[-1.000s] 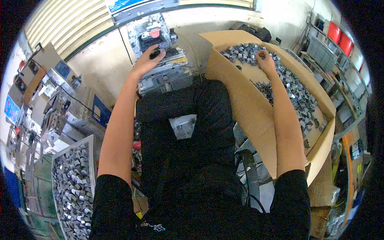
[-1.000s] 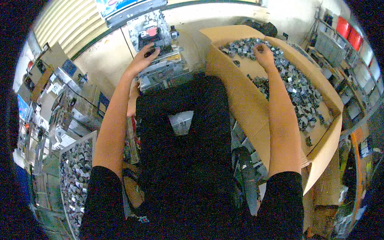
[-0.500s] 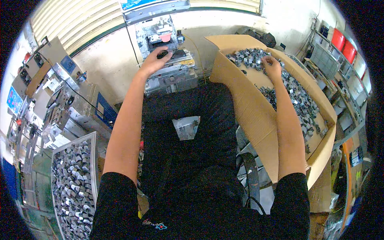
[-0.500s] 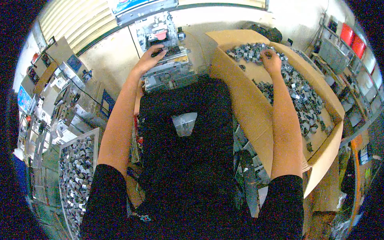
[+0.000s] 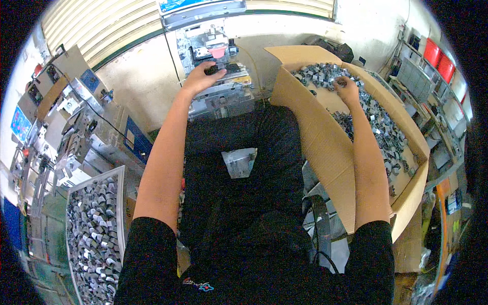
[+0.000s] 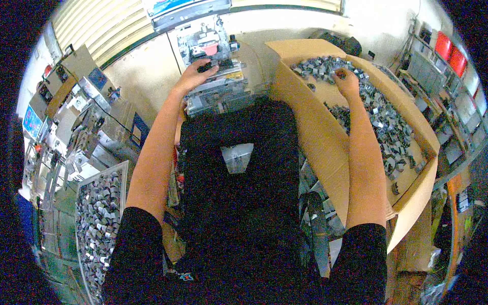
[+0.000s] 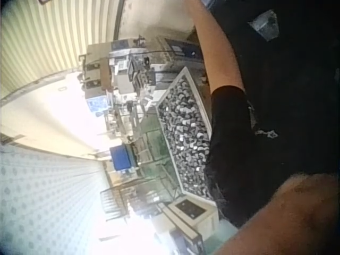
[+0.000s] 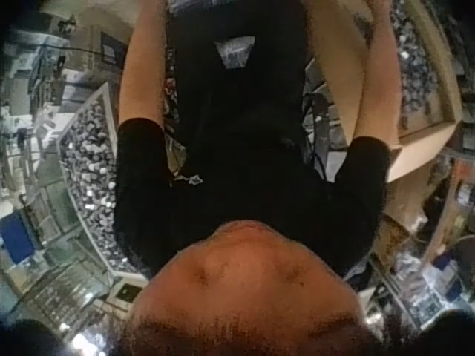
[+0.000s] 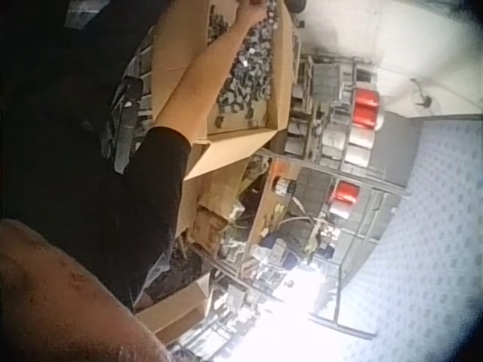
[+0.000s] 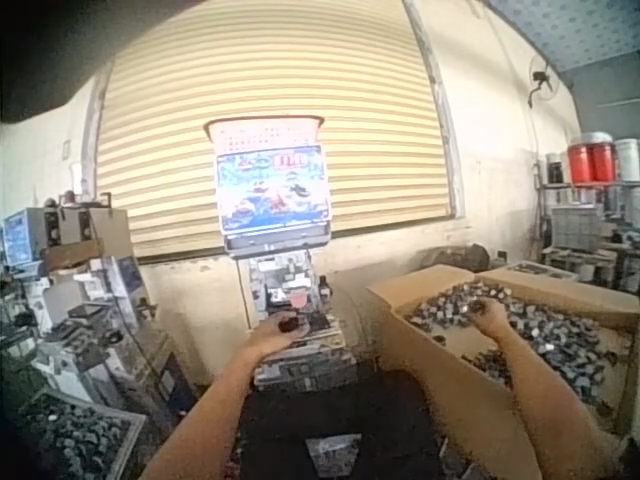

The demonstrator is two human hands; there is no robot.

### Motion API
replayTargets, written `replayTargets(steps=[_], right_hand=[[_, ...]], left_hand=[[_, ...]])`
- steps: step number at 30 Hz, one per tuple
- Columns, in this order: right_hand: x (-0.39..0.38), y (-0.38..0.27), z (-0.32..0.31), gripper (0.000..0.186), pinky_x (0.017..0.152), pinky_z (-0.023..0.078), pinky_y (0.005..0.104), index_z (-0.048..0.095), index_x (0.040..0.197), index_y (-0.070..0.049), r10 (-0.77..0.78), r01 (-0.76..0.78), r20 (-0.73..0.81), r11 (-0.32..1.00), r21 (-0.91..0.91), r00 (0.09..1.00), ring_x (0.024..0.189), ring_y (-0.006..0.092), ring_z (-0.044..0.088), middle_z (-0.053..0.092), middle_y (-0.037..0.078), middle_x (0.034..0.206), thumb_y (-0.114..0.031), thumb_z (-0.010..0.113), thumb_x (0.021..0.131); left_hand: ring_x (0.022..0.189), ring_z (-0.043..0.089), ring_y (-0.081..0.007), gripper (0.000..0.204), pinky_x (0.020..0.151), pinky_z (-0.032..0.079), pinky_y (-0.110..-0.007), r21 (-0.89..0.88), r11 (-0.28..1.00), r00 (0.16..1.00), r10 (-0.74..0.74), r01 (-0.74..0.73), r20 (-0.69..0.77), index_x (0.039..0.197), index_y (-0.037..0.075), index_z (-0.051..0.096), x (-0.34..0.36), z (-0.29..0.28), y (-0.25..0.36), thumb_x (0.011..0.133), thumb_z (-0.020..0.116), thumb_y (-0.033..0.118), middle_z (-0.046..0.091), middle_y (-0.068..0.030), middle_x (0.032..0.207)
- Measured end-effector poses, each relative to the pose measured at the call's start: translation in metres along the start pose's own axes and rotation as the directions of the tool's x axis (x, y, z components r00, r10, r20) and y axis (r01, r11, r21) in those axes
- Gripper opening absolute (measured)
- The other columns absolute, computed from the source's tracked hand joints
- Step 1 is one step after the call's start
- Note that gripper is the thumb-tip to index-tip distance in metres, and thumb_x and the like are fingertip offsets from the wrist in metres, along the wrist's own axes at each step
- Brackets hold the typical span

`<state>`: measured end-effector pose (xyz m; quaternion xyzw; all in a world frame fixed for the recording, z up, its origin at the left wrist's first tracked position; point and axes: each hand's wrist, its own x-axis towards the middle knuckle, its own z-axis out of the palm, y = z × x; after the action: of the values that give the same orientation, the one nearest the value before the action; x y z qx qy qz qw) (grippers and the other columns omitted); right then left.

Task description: Picking up small grey components, placing them onto a pad printing machine for marking, and then sorting them.

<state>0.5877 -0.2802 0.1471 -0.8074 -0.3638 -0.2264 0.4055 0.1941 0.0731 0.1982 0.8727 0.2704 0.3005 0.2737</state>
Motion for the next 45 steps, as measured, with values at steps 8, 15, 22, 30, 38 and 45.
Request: replayTargets(steps=[8,15,22,30,38,45], right_hand=[[-0.009,0.003,0.001,0.036,0.079,0.055,0.0375,0.073,0.099,-0.003,-0.049,0.078,0.336,0.994,-0.073,0.941,0.083,0.0267,0.071,0.074,0.015,0.091,-0.032,0.081,0.079],[-0.01,-0.008,0.005,0.028,0.08,0.055,0.0386,0.074,0.098,-0.003,-0.092,0.074,0.396,0.995,0.06,0.914,0.083,0.0269,0.071,0.074,0.015,0.093,-0.024,0.078,0.08],[-0.01,-0.013,0.003,0.022,0.081,0.055,0.0375,0.074,0.099,-0.003,-0.128,0.138,0.419,0.99,0.007,0.899,0.085,0.0252,0.072,0.075,0.015,0.095,-0.017,0.074,0.082],[0.002,-0.08,0.009,0.015,0.079,0.054,0.0415,0.071,0.098,-0.002,-0.336,0.328,0.205,0.942,0.069,0.919,0.088,0.0362,0.069,0.071,0.019,0.097,-0.009,0.07,0.085],[-0.043,-0.239,0.063,0.015,0.084,0.055,0.0376,0.069,0.103,-0.004,-0.582,0.508,0.034,0.735,0.449,0.813,0.095,0.0302,0.071,0.072,0.015,0.106,-0.011,0.069,0.089],[-0.041,-0.308,0.106,0.013,0.082,0.055,0.0388,0.07,0.1,-0.008,-0.547,0.42,0.044,0.689,0.591,0.836,0.091,0.0319,0.071,0.073,0.013,0.1,-0.013,0.07,0.089]], left_hand=[[0.123,0.059,-0.0318,0.084,0.106,0.044,-0.037,-0.094,0.995,0.999,0.029,-0.026,0.03,0.135,-0.002,0.056,-0.007,0.001,0.012,0.076,0.079,0.055,0.06,-0.0202,0.135],[0.122,0.058,-0.0302,0.075,0.104,0.045,-0.038,-0.038,0.999,1.0,0.009,-0.009,0.013,0.131,-0.002,0.06,-0.013,-0.008,0.015,0.081,0.079,0.05,0.061,-0.0196,0.132],[0.113,0.063,-0.0273,0.073,0.096,0.051,-0.037,-0.192,0.979,0.993,-0.05,0.07,0.104,0.133,0.005,0.06,-0.014,-0.009,0.016,0.082,0.076,0.053,0.063,-0.0185,0.13],[0.117,0.062,-0.0311,0.073,0.099,0.049,-0.04,0.016,0.991,0.989,0.136,-0.135,-0.055,0.129,0.001,0.06,0.002,-0.002,-0.014,0.083,0.075,0.055,0.061,-0.02,0.13],[0.109,0.066,-0.0251,0.058,0.093,0.051,-0.037,-0.126,0.984,0.926,0.073,-0.128,-0.371,0.114,-0.003,0.059,-0.036,-0.007,0.009,0.085,0.078,0.043,0.069,-0.0179,0.111],[0.112,0.064,-0.0195,0.04,0.095,0.053,-0.034,-0.312,0.89,0.942,0.297,-0.332,-0.155,0.13,0.001,0.057,-0.198,-0.062,0.06,0.091,0.068,0.003,0.065,-0.0116,0.123]])
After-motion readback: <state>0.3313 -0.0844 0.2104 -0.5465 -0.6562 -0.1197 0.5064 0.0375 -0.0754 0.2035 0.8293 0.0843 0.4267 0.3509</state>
